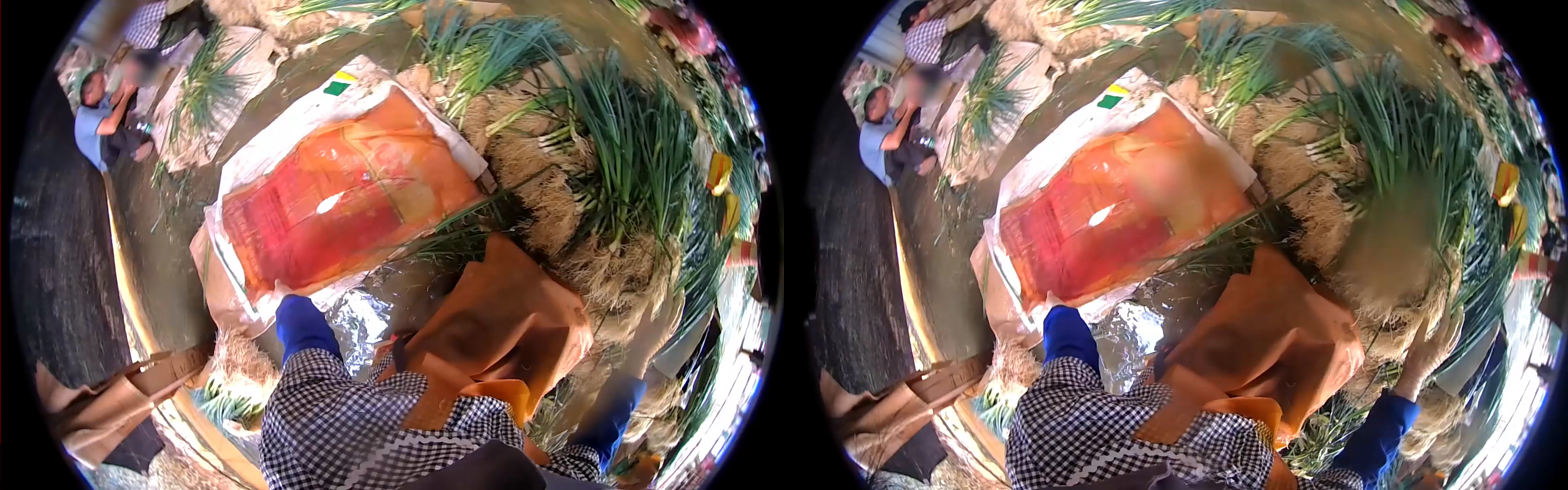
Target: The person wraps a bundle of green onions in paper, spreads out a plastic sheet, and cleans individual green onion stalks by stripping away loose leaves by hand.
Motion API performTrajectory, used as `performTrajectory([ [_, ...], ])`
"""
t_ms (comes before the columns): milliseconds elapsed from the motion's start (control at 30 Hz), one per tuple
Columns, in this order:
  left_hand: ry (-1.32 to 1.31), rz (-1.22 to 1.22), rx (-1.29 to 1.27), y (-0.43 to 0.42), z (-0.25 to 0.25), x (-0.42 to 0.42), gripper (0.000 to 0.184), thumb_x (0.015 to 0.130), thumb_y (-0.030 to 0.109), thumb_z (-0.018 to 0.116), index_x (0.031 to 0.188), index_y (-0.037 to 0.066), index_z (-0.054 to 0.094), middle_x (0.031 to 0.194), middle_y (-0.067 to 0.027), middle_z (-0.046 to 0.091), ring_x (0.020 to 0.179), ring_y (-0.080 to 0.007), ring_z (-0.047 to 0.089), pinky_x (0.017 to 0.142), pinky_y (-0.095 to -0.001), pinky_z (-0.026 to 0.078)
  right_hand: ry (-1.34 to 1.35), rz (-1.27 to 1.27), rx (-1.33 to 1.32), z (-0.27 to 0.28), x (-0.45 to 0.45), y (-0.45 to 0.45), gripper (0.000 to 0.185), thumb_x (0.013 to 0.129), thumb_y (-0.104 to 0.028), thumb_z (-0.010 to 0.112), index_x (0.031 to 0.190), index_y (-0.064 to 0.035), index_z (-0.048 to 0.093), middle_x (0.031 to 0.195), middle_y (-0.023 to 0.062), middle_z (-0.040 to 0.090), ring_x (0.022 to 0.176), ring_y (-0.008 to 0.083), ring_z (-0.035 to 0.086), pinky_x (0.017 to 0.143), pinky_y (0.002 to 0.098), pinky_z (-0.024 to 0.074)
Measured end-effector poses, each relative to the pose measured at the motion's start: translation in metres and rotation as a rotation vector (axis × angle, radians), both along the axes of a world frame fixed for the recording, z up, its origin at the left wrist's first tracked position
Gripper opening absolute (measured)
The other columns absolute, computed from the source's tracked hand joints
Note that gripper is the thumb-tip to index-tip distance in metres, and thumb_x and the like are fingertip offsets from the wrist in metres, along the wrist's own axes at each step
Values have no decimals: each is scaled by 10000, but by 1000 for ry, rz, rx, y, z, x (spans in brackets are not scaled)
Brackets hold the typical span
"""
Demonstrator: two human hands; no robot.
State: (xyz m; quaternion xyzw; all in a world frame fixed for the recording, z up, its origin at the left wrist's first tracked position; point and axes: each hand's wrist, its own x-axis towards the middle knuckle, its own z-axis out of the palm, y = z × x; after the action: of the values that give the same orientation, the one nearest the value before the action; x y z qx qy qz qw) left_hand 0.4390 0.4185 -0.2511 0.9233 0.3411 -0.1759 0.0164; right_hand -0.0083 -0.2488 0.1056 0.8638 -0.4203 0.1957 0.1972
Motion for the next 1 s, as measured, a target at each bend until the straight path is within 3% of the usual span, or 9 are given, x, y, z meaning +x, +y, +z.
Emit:
performTrajectory([
  [100,-384,18,234,-96,40,-17,723,751,338,641,1325,20,340,1373,-175,345,1217,-341,384,976,-447,341,-50,-33,0,4,-23,30,453,797,-144,602,1232,-65,509,1300,160,453,1208,323,411,1015,426,325],
  [233,-488,-1264,-189,-241,21,-46,851,659,386,726,1356,123,314,1427,-136,282,1293,-382,272,1012,-472,299,-30,-135,51,-5,-59,69,447,798,-123,590,1229,-48,499,1285,160,460,1199,323,419,1002,416,345],
  [300,-157,-1491,-360,-313,30,-67,930,630,410,747,1377,111,280,1449,-109,242,1320,-357,226,1040,-440,275,-121,-147,81,1,-67,89,456,797,-135,625,1236,-84,513,1314,125,448,1224,285,401,1024,395,317],
  [567,161,-1522,-547,-466,6,-107,874,701,253,734,1393,58,238,1319,-170,430,1242,-336,370,1032,-361,311,-75,-470,111,4,-158,148,378,731,-145,645,1093,-73,564,1190,158,513,1155,350,443,966,428,369],
  [600,-22,-1513,-889,-476,-6,-101,768,752,237,682,1377,49,276,1326,-161,427,1223,-320,392,1019,-350,320,-138,-476,132,0,-170,153,325,747,-134,640,1064,-93,585,1160,157,533,1121,345,474,918,428,405],
  [700,-316,-1467,-1091,-551,48,-79,436,909,251,494,1269,12,435,1025,-150,613,853,-257,593,680,-343,473,-346,-567,193,-12,-215,143,242,772,-175,655,1001,-103,623,1043,123,610,954,290,587,814,358,469],
  [800,-140,-1008,-1461,-610,269,-113,402,924,315,474,1204,26,476,893,-47,559,523,-101,463,402,-243,387,-461,-761,530,-20,-223,108,314,796,-305,641,1033,-99,618,977,114,630,898,273,606,780,334,480],
  [900,-608,-1544,-1241,-667,341,-137,657,839,385,583,1306,-14,353,1299,-190,427,1066,-287,529,842,-397,464,-117,-714,491,-87,-223,78,331,789,-383,623,978,-112,629,849,90,643,811,268,620,719,342,491],
  [1000,-909,-1963,-650,-692,376,-156,738,798,387,617,1322,-37,315,1366,-233,332,1222,-381,378,1010,-394,338,-206,-651,809,-82,-206,82,229,818,-352,541,840,-141,628,691,76,623,652,299,612,638,386,482],
])
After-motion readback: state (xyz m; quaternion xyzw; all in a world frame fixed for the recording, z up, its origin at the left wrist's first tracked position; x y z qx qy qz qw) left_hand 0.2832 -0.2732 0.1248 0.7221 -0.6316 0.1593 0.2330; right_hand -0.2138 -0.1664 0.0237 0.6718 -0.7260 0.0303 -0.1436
